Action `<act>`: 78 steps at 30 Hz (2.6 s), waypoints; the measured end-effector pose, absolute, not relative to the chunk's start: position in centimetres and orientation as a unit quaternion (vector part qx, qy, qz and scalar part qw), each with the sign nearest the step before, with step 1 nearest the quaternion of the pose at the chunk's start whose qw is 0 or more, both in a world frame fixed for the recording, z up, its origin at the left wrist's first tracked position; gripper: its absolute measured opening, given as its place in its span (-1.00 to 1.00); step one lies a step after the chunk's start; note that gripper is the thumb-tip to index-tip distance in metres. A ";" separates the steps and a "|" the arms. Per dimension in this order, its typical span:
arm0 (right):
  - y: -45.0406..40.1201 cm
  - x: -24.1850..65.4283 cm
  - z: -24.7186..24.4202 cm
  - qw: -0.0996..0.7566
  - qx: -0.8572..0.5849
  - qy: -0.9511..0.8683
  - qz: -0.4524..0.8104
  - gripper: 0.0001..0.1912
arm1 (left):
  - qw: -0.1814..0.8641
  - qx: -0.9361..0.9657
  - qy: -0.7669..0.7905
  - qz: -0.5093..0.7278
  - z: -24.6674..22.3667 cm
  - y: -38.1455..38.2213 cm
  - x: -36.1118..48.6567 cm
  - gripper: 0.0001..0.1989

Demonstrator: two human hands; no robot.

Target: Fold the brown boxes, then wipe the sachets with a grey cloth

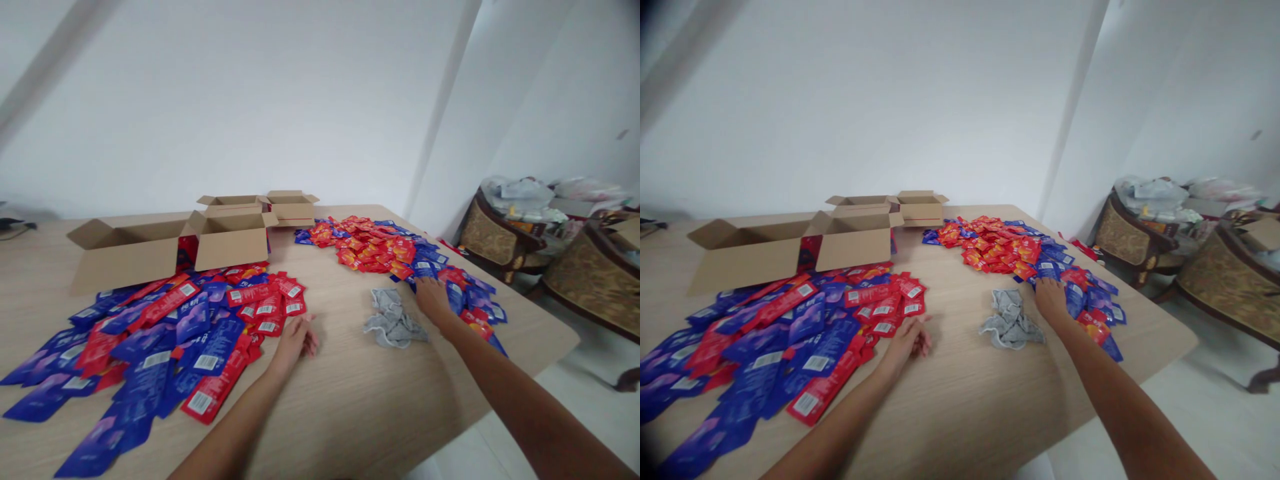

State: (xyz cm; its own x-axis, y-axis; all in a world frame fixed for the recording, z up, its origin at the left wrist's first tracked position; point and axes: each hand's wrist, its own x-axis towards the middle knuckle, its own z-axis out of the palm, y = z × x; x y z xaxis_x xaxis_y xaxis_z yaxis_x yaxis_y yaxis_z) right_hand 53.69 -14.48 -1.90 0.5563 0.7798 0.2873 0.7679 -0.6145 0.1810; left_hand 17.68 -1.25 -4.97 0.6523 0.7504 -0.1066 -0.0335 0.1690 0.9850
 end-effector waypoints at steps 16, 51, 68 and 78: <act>-15.0 43.1 -5.8 -0.130 0.812 0.566 0.057 -0.57 | 0.218 0.923 0.213 0.235 -6.1 -1.9 16.7 -0.54; -10.7 32.5 -6.4 -0.345 0.651 0.677 -0.006 -0.40 | 0.359 0.838 0.347 0.219 -5.0 -1.0 17.3 -0.73; -13.1 42.4 -4.1 -0.164 0.813 0.549 0.102 -0.54 | 0.626 0.496 0.367 0.478 -1.5 0.5 15.3 -0.53; -15.1 48.4 -4.2 0.018 0.886 0.437 0.152 -0.46 | 0.568 0.714 0.286 0.293 -3.8 -1.8 18.9 -0.70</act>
State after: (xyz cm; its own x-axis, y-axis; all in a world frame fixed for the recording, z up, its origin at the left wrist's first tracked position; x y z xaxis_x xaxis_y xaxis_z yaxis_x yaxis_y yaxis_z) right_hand 48.35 -15.08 -4.20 0.5717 0.7800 0.2543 0.7692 -0.6174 0.1646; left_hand 18.91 -1.82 -3.84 0.6642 0.7417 0.0940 0.0747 -0.1910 0.9787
